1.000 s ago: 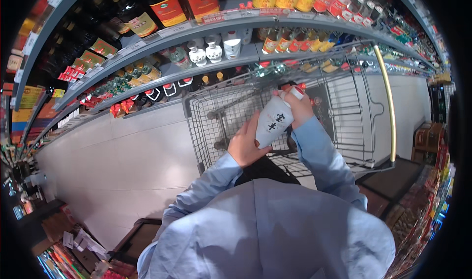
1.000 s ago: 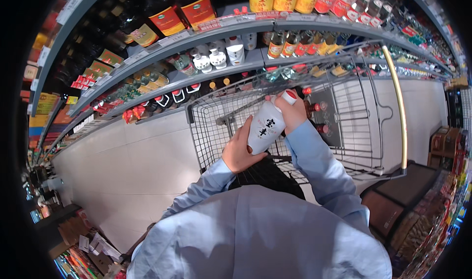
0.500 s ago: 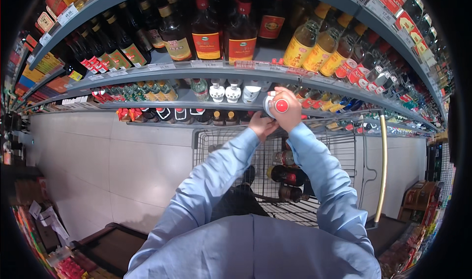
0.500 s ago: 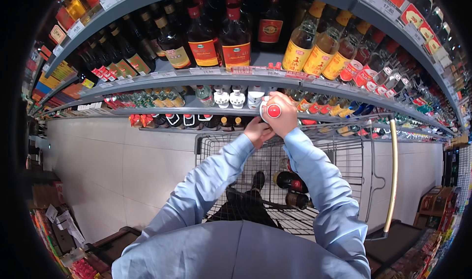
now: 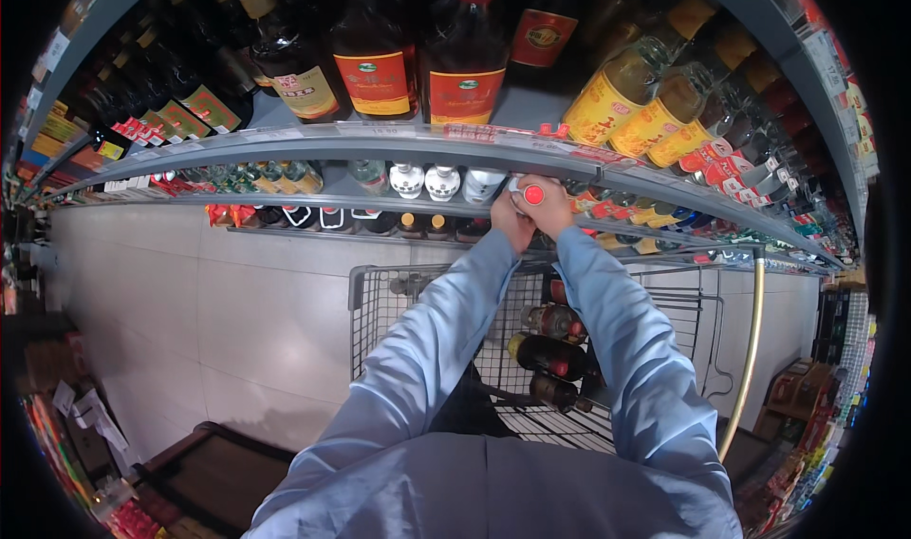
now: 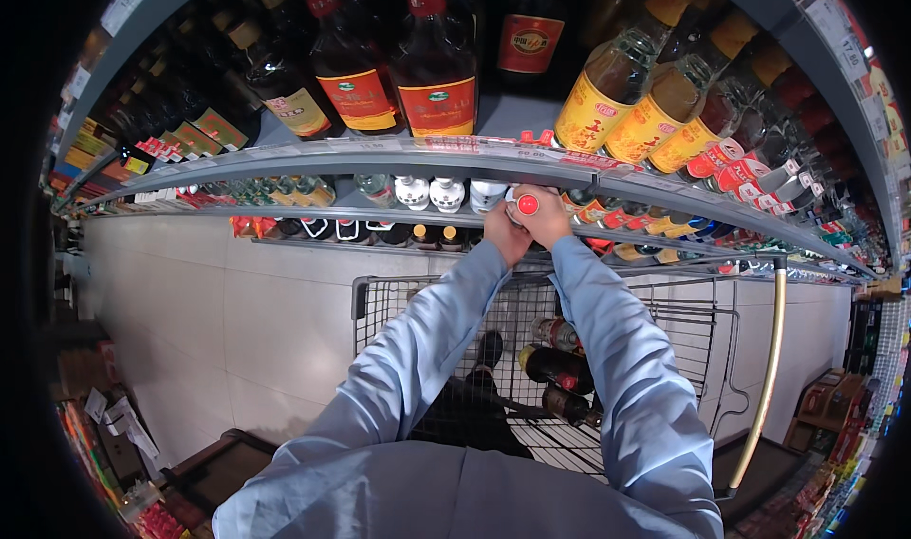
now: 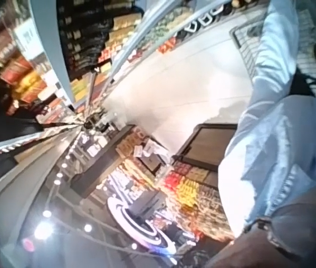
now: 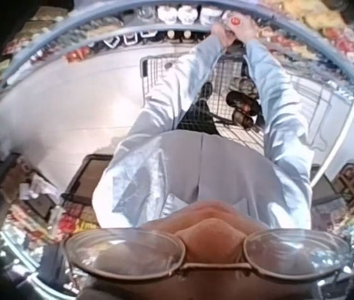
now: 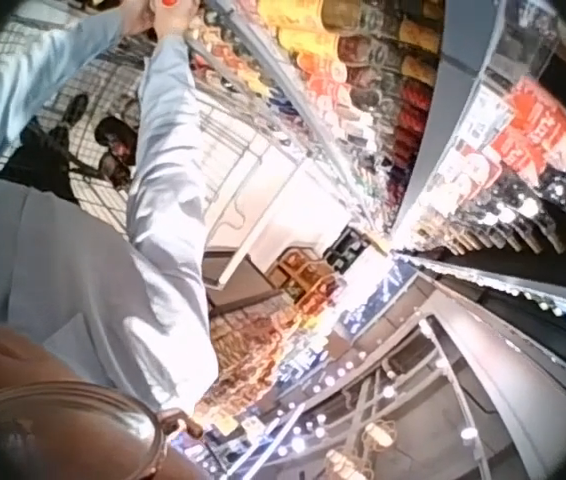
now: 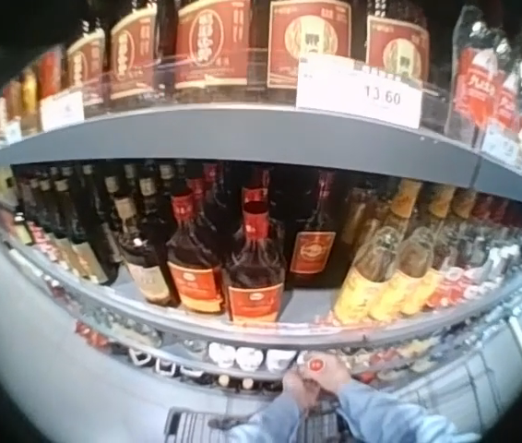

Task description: The person removes bottles from a shopping cart and places them onto supermarket shelves, pushes the cart along the aisle, and places different bottles from the shelves into the cart.

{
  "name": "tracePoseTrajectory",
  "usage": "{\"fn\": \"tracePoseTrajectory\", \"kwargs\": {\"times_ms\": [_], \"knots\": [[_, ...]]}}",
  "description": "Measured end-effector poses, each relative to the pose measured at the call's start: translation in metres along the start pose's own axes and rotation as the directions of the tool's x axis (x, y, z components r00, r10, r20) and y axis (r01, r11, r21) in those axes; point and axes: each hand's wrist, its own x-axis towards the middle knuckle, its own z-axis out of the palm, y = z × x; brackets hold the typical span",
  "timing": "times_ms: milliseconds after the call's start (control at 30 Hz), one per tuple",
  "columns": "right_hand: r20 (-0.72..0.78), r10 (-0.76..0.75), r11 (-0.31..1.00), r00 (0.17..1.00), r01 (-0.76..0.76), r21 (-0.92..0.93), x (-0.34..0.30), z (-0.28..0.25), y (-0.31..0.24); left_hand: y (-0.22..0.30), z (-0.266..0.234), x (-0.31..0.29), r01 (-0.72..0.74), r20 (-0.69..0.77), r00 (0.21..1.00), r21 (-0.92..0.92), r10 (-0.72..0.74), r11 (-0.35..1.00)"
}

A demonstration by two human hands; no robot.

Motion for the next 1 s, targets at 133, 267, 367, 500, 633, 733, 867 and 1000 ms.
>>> {"fn": "tracePoseTrajectory", "kwargs": {"times_ms": [133,267,367,500,633,733,867,1000], "knots": [[0.017,0.097,0.994,0.995,-0.098,0.050,0.008,0.006,0.032,-0.008,-0.010,0.030,0.003,0.064,0.998,-0.005,-0.003,1.000],[0.053,0.101,0.960,0.994,-0.111,0.258,0.014,0.008,0.056,-0.012,-0.013,0.049,0.007,0.022,1.000,-0.014,-0.007,1.000],[0.109,0.121,0.962,0.987,-0.143,0.232,0.022,0.012,0.061,-0.005,-0.025,0.063,0.045,0.023,0.999,0.004,-0.045,0.999],[0.167,0.214,0.958,0.962,-0.240,0.155,0.027,0.016,0.075,-0.004,-0.032,0.067,0.083,-0.022,0.996,0.043,-0.082,0.996],[0.260,0.414,0.872,0.872,-0.462,0.160,0.036,0.011,0.079,-0.006,-0.032,0.066,0.072,-0.174,0.984,0.174,-0.042,0.982],[0.298,0.456,0.834,0.839,-0.519,0.185,0.044,0.017,0.065,0.000,-0.045,0.072,0.039,-0.139,0.990,0.161,-0.017,0.986],[0.214,0.395,0.882,0.893,-0.434,0.185,0.038,0.020,0.084,-0.009,-0.038,0.069,-0.021,-0.243,0.968,0.193,0.069,0.981],[0.035,0.196,0.921,0.980,-0.196,0.337,0.045,0.030,0.096,-0.004,-0.058,0.075,-0.080,-0.184,0.972,0.333,0.148,0.940]]}}
